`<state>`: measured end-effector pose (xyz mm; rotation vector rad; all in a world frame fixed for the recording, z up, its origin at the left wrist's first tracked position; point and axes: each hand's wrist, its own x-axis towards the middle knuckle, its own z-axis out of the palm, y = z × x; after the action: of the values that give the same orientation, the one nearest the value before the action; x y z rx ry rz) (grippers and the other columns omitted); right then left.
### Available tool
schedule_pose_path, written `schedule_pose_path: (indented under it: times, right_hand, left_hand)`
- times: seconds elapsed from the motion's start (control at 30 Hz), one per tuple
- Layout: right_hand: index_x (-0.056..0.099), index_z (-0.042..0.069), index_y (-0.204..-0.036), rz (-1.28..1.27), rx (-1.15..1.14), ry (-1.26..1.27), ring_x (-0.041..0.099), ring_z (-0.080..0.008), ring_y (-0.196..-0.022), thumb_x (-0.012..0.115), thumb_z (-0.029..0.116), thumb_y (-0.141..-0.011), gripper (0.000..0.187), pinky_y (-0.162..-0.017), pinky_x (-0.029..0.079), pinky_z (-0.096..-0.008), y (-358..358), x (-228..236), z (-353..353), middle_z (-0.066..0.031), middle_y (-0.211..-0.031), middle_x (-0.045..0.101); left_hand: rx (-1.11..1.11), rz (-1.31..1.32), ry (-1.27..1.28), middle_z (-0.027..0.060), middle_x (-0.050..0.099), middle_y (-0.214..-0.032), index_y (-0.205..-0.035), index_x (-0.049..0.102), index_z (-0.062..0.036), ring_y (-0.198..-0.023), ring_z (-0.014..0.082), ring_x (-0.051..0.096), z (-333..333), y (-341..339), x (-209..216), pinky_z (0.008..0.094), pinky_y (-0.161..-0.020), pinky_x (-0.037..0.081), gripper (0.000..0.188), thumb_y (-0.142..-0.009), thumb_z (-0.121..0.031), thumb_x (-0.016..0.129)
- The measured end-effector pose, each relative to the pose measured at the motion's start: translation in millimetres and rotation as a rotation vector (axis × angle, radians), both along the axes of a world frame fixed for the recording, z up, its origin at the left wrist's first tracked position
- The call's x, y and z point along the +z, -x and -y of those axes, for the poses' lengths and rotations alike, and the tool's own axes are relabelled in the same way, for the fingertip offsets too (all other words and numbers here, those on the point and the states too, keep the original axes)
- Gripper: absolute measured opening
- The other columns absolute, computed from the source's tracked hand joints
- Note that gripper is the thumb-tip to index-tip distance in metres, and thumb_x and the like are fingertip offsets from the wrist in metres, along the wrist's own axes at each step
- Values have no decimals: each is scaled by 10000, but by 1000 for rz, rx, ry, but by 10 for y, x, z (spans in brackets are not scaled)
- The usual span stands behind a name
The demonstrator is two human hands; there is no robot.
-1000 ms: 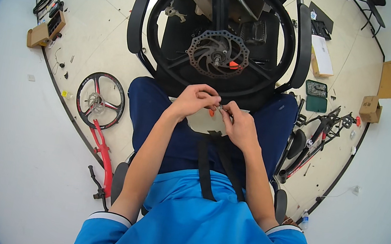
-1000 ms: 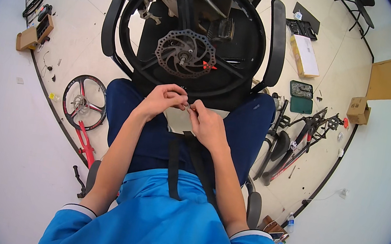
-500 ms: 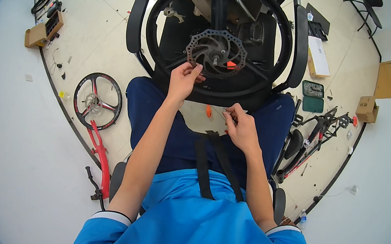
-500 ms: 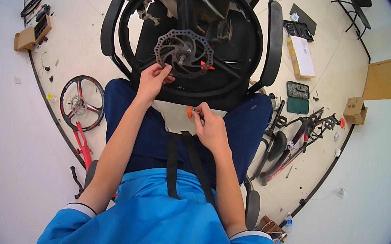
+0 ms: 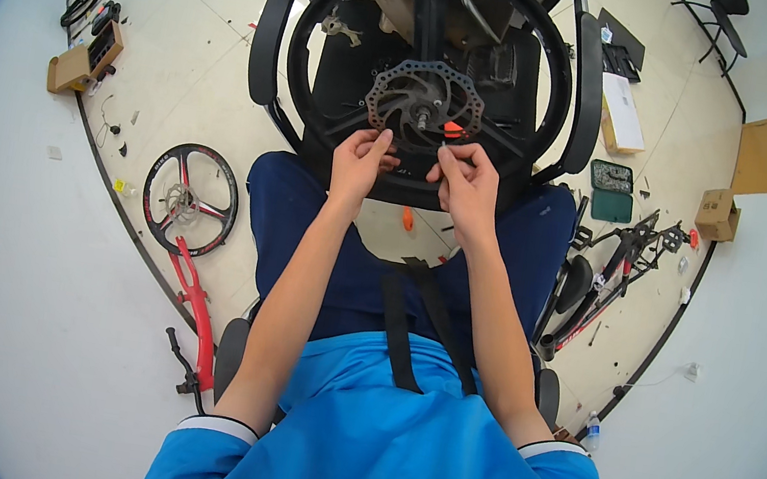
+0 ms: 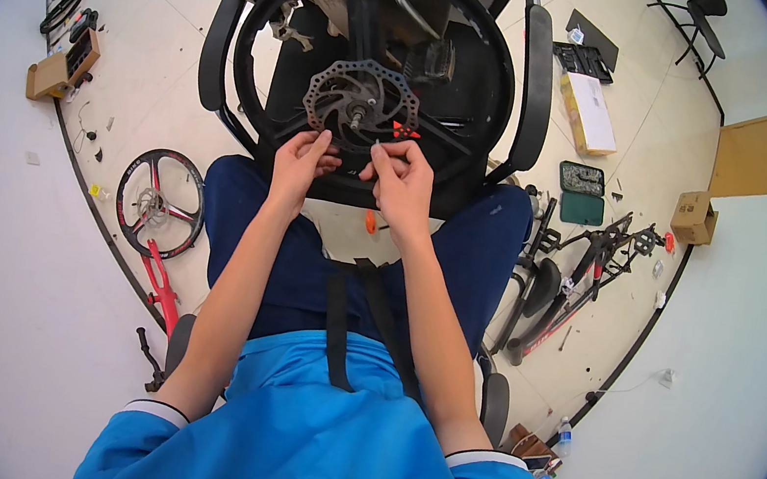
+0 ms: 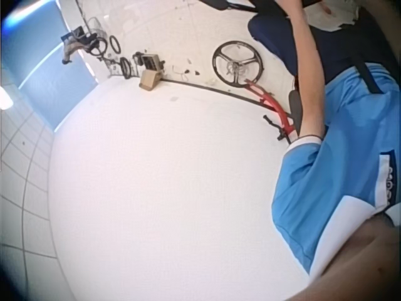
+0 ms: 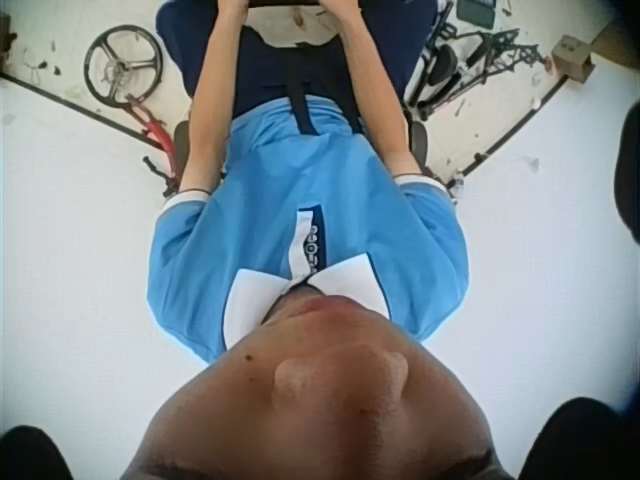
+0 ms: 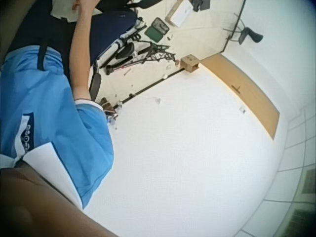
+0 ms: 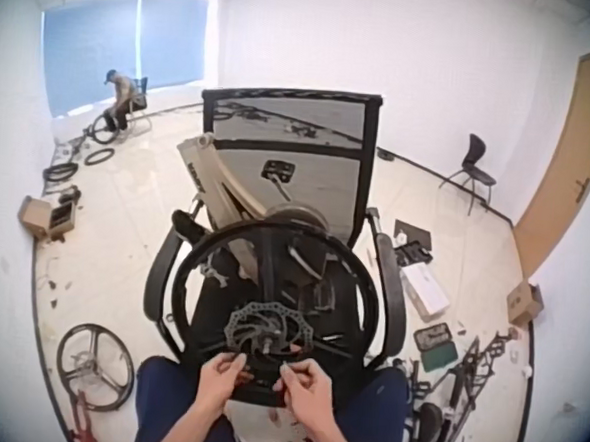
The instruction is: The person assembles a bicycle hub by inserting small metal components into the hub body and tightening them with a screwdriver. The person repeatedly adjusts and secures parts on the hub while seated in a workshop.
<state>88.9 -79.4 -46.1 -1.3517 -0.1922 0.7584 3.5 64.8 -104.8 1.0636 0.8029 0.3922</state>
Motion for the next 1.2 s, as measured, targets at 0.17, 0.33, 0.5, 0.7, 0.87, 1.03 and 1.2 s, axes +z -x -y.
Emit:
schedule_pose_path:
  times: [0.17, 0.33, 0.5, 0.7, 0.87, 1.03, 1.2]
  right_hand:
    - [545, 12, -919, 85, -136, 79, 445, -38, -447, 610, 136, -935, 141, -399, 311, -208, -65, -24, -237, -70, -686, 663]
    - [558, -8, -907, 161, -158, 86, 479, -52, -446, 613, 126, -932, 147, -406, 347, -219, -94, -84, -308, -92, -696, 682]
    - [560, -11, -901, 194, -149, 102, 480, -53, -440, 612, 123, -931, 148, -408, 353, -218, -140, -54, -319, -85, -690, 683]
    - [568, -12, -896, 222, -131, 126, 483, -55, -441, 610, 122, -931, 145, -410, 356, -219, -153, -59, -343, -75, -686, 683]
    - [576, -21, -903, 180, -142, 138, 470, -59, -432, 609, 119, -933, 147, -401, 346, -215, -140, -42, -371, -91, -698, 680]
    - [584, -34, -930, 69, -144, 126, 449, -64, -422, 598, 127, -943, 161, -390, 317, -207, -158, 17, -390, -114, -731, 673]
    - [586, -28, -946, -134, -268, 57, 459, -82, -442, 588, 140, -952, 168, -400, 323, -217, -56, 29, -482, -119, -782, 668]
  left_hand:
    - [-26, -8, 19, 78, 672, -881, -1036, 618, -10, -731, 131, 646, 242, 94, 50, 242, -662, 499, 268, -939, -259, 635]
    - [-14, -2, 12, 78, 671, -857, -1006, 625, 3, -700, 126, 640, 310, 6, 144, 233, -642, 493, 243, -949, -233, 619]
    - [10, -16, 2, 79, 672, -835, -954, 635, 15, -682, 125, 639, 208, -64, 76, 231, -624, 490, 265, -959, -248, 603]
    - [4, -19, -29, 86, 679, -849, -942, 639, 17, -690, 125, 640, 149, -76, 69, 234, -632, 492, 294, -961, -273, 598]
    - [9, -47, -49, 83, 680, -844, -939, 645, 21, -706, 127, 639, 139, -72, 107, 236, -641, 491, 309, -961, -283, 597]
    - [14, -57, -63, 81, 679, -838, -938, 649, 27, -701, 123, 633, 125, -61, 153, 234, -642, 485, 313, -959, -281, 598]
    - [32, -65, -55, 80, 679, -840, -945, 654, 21, -699, 121, 630, 129, -74, 136, 230, -641, 480, 296, -954, -271, 604]
